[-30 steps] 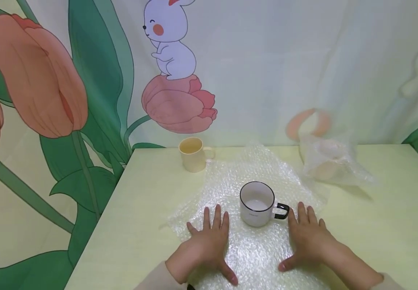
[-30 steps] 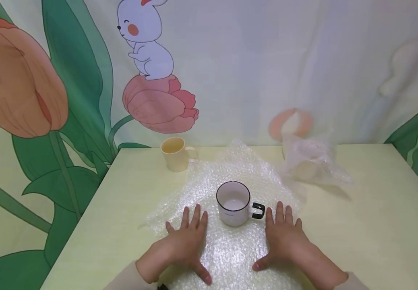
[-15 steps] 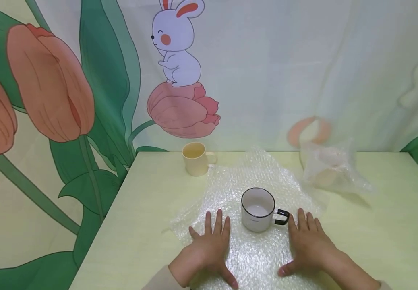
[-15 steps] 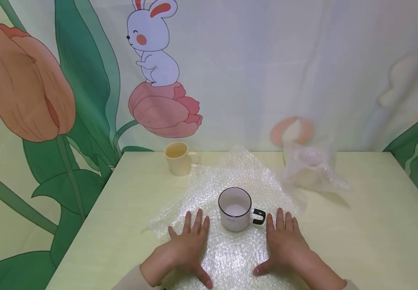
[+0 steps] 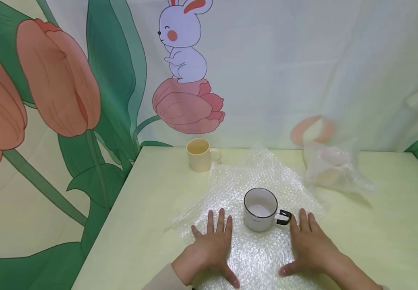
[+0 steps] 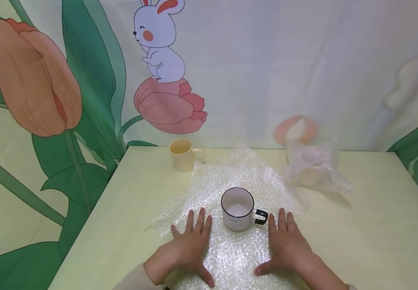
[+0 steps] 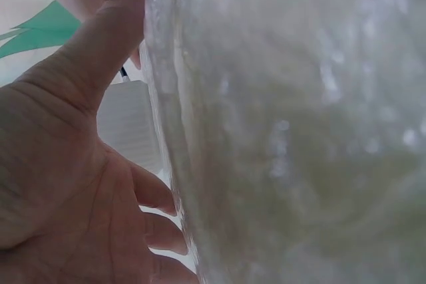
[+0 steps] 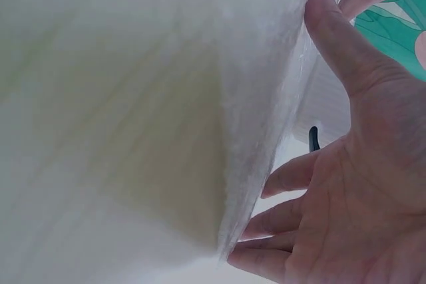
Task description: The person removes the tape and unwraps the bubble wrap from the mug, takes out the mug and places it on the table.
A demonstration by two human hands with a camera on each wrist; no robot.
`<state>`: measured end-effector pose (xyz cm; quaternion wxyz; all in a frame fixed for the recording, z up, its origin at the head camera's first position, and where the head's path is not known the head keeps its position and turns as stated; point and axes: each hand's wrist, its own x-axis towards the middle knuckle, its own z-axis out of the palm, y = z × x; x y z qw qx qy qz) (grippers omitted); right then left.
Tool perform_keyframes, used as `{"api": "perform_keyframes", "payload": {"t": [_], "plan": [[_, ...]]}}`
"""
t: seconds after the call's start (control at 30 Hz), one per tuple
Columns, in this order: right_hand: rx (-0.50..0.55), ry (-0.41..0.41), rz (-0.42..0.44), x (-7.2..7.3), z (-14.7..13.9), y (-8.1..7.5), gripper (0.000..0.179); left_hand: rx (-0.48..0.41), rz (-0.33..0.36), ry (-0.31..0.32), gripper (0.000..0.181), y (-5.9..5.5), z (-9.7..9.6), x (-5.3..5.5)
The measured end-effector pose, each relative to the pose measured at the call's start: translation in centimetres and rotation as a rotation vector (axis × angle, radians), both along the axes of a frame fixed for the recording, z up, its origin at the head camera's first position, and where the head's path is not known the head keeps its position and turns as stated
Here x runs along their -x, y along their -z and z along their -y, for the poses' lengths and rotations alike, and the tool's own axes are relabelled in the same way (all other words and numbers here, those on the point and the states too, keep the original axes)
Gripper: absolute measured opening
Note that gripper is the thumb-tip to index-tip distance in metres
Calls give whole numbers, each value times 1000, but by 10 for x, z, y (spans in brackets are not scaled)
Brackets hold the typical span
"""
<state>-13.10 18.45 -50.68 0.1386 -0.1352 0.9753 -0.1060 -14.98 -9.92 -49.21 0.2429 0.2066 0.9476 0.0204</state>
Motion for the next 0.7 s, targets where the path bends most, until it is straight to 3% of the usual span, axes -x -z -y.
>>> {"api": "perform_keyframes", "payload": {"t": [0.7], "plan": [[-5, -40, -66, -25, -2, 7, 156, -2, 23, -17, 168, 3, -1, -22]]}}
